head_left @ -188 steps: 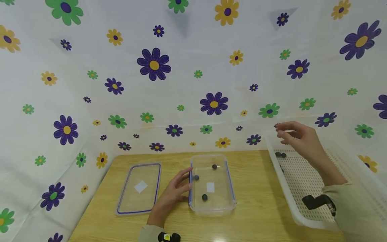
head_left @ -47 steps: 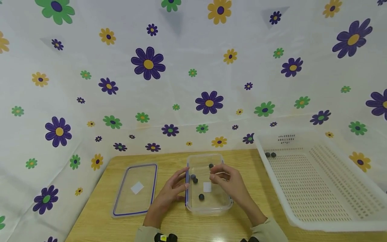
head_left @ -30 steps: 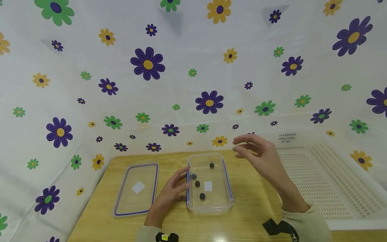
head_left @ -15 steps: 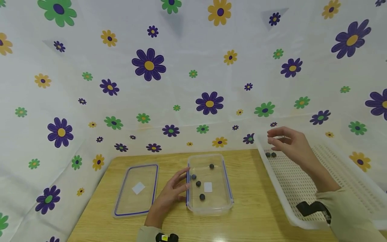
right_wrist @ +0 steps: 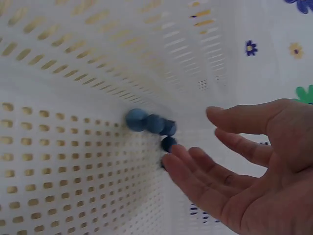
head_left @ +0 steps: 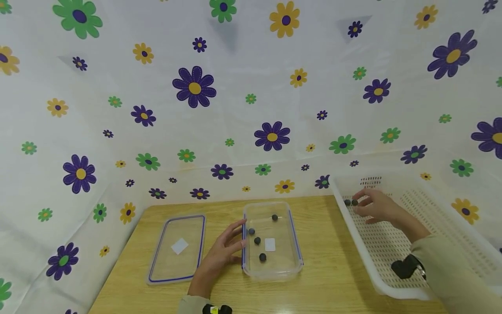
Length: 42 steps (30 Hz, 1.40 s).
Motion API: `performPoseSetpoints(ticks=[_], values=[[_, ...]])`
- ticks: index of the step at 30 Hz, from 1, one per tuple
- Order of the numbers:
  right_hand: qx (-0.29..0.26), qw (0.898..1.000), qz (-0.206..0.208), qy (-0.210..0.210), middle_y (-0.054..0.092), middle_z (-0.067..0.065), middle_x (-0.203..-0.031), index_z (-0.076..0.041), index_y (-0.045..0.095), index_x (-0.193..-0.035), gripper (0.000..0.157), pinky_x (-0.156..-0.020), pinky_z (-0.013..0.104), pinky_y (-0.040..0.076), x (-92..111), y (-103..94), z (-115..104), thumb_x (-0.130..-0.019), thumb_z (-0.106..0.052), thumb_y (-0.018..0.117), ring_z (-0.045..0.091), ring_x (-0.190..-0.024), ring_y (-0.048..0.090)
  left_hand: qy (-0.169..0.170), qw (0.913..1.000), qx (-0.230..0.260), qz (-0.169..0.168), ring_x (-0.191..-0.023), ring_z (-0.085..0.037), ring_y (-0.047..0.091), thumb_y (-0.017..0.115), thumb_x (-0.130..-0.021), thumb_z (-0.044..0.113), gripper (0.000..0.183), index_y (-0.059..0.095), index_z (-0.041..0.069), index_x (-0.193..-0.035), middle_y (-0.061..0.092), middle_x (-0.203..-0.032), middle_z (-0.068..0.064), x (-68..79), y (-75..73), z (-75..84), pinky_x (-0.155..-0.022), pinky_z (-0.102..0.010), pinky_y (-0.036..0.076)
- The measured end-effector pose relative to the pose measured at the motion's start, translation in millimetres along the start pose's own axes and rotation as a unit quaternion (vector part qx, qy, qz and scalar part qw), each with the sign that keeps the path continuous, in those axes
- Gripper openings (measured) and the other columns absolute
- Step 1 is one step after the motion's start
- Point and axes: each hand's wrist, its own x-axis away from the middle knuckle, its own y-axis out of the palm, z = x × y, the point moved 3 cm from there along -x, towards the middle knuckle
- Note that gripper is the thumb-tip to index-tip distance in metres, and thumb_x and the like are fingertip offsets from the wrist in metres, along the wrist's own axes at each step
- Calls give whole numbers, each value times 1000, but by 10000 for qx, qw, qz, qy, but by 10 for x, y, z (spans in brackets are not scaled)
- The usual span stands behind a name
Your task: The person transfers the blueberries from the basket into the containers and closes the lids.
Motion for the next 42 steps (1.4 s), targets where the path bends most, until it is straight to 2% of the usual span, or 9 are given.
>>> performPoseSetpoints(ticks=[3,6,10,14,21,26,36,42], values=[[-167,9982,-390,429,64,26,-106,15,46,-127,41,-76,50,61,-11,41,95,-97,-6,65,31,-90,68,-3,10000,15,-8,-133,-38,51,65,-102,16,67,34,22,-161,26,-165,-18,-6,3,4,-84,-50,59],[-232,9958,-624,635,69,17,-94,13,51,-121,34,-74,49,61,-19,117,148,-94,-3,65,28,-81,70,-14,10000,14,2,-131,-37,53,64,-103,14,66,35,23,-161,28,-165,-16,-8,5,12,-84,-49,59],[-200,9954,-606,715,71,13,-83,11,56,-111,27,-71,45,62,-45,235,162,-89,1,67,27,-74,73,-1,10000,32,14,-128,-37,56,64,-103,13,67,33,22,-162,28,-165,-16,-10,2,22,-83,-48,59],[-96,9968,-371,701,70,13,-76,11,57,-104,22,-67,43,62,-89,300,158,-84,5,65,25,-68,72,2,10000,41,16,-128,-37,56,65,-102,15,68,33,22,-161,29,-165,-15,-12,-5,28,-83,-48,59],[-1,9989,29,476,67,11,-78,10,61,-94,11,-64,41,62,-167,338,189,-84,5,61,20,-64,70,12,10000,-61,29,-130,-36,54,65,-102,16,67,34,22,-161,27,-165,-16,-4,-36,28,-83,-48,60],[179,9982,310,488,67,12,-76,10,62,-91,8,-60,37,61,-221,359,176,-84,7,60,18,-60,69,2,10000,-20,31,-132,-36,52,64,-103,14,67,33,22,-162,26,-165,-17,16,-40,19,-84,-49,60],[-299,9984,140,449,70,16,-85,16,62,-101,20,-70,41,63,-181,228,215,-88,2,68,23,-70,73,8,10000,-2,-9,-131,-37,53,67,-101,18,68,35,22,-161,27,-165,-18,-5,0,-19,-85,-50,59],[-537,9983,181,144,70,20,-96,18,60,-109,24,-76,38,62,-79,84,25,-94,1,66,24,-82,73,18,10000,29,37,-132,-36,52,69,-101,21,68,36,23,-160,27,-164,-18,12,4,-3,-83,-47,60]])
